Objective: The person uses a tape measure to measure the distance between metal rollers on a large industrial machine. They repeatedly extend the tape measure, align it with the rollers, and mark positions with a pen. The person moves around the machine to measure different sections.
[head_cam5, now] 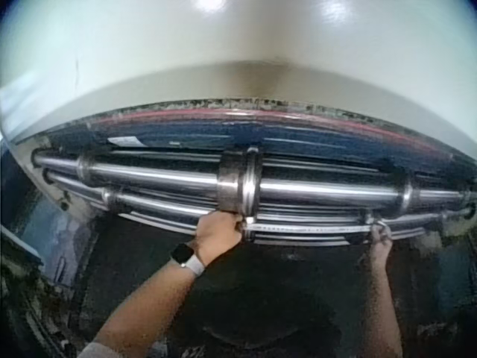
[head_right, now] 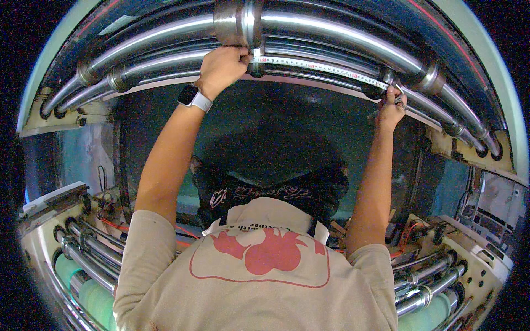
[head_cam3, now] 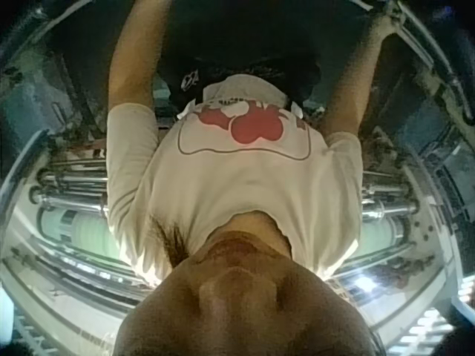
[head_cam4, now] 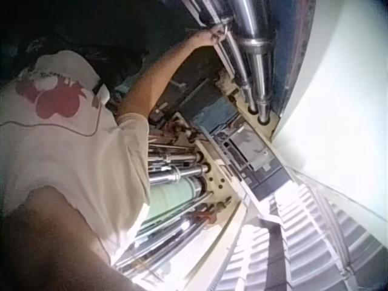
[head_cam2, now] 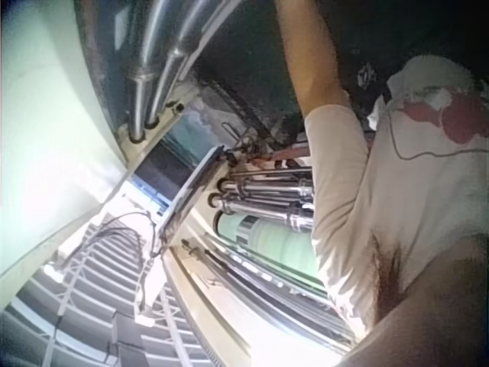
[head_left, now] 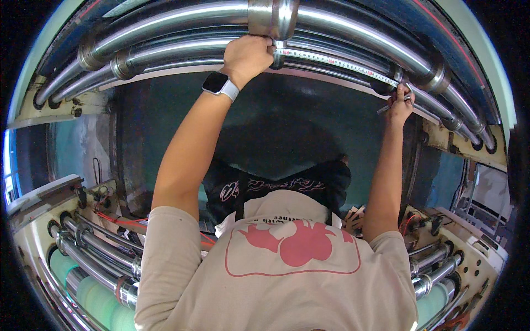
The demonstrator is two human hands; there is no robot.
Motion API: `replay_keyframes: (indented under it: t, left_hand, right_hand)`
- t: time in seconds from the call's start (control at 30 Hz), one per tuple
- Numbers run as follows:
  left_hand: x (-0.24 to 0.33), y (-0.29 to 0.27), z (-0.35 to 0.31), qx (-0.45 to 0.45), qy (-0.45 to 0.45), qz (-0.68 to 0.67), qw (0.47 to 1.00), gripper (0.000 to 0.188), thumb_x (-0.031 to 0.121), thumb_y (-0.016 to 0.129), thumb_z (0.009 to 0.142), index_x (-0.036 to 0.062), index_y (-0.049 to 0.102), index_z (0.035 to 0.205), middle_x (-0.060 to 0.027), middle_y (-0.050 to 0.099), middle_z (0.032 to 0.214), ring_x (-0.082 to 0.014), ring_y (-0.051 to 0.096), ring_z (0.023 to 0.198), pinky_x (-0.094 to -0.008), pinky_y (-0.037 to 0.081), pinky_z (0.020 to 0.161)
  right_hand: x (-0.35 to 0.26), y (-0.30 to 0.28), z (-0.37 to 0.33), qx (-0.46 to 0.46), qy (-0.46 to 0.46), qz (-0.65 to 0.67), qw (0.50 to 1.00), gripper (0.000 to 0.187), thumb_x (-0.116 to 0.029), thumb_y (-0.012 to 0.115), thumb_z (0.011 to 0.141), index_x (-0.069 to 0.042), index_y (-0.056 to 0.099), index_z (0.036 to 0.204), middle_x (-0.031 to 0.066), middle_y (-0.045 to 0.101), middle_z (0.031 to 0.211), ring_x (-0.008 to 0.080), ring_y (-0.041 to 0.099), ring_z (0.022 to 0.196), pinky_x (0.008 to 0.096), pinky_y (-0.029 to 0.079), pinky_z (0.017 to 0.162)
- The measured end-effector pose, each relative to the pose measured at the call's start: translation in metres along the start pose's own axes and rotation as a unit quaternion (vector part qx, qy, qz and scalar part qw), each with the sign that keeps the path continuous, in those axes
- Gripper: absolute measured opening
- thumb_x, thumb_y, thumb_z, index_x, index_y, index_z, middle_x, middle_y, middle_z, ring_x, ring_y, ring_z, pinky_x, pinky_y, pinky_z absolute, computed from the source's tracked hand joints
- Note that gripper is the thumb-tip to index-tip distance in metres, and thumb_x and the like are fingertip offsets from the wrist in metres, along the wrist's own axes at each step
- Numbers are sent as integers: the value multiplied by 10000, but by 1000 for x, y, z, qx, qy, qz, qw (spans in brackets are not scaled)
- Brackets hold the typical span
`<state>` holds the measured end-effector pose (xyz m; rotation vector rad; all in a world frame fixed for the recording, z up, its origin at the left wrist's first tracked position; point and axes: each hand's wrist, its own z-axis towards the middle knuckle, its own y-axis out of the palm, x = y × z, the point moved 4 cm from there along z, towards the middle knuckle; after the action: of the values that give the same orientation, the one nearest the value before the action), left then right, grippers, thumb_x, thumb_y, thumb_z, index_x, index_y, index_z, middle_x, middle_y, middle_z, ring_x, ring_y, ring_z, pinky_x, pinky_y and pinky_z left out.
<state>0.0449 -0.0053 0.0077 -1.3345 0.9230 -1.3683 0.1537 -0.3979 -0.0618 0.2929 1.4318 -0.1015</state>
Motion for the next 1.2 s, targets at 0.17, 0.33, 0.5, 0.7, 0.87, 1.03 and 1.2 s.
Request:
replay_keyframes:
  t: [0.17,0.33,0.5,0.7,0.87,1.03,1.2]
  left_hand:
    - [3,-4,-3,-5,-4,1,1000,216,277,488,775,140,637,851,-112,621,798,-304,586,763,-412,463,663]
    - [4,-5,-6,-6,-22,-2,1000,211,255,475,771,131,641,816,-96,624,793,-275,591,779,-388,469,689]
    - [0,3,-5,11,-9,10,1000,209,291,501,781,155,634,868,-114,621,790,-311,590,757,-418,475,654]
    - [3,-1,-7,-11,-28,-2,1000,207,257,478,779,139,644,815,-89,625,791,-262,591,793,-382,473,693]
    - [4,-3,-8,-15,-27,10,999,202,244,476,784,136,644,810,-80,627,795,-250,593,795,-373,475,697]
    - [3,-1,-7,-2,-14,4,1000,206,299,502,785,162,634,863,-102,625,800,-307,591,762,-410,476,659]
    - [3,0,-6,-10,-25,13,1000,202,251,481,784,130,640,812,-76,626,811,-251,592,803,-371,473,699]
  right_hand:
    - [-7,5,-7,23,2,-37,999,124,-159,606,806,-102,503,770,-24,466,585,52,389,455,188,301,378]
    - [-4,2,-6,9,-13,-31,999,133,-159,600,811,-102,490,761,-32,464,587,44,387,467,183,297,392]
    - [-9,5,-13,6,-5,-22,1000,129,-147,597,811,-103,483,767,-40,460,595,40,387,480,178,278,410]
    - [-9,3,-12,-10,-24,-45,999,123,-148,587,816,-113,479,767,-37,442,587,45,384,469,188,288,390]
    - [-9,4,-12,-10,-23,-37,999,129,-156,589,816,-111,481,761,-31,451,589,47,379,462,186,285,389]
    - [-8,3,-12,-15,-16,-26,999,138,-170,597,814,-110,484,761,-26,471,607,47,382,467,185,284,391]
    - [-10,4,-13,-14,-14,-27,999,135,-168,597,813,-108,487,764,-27,477,613,47,387,469,186,280,386]
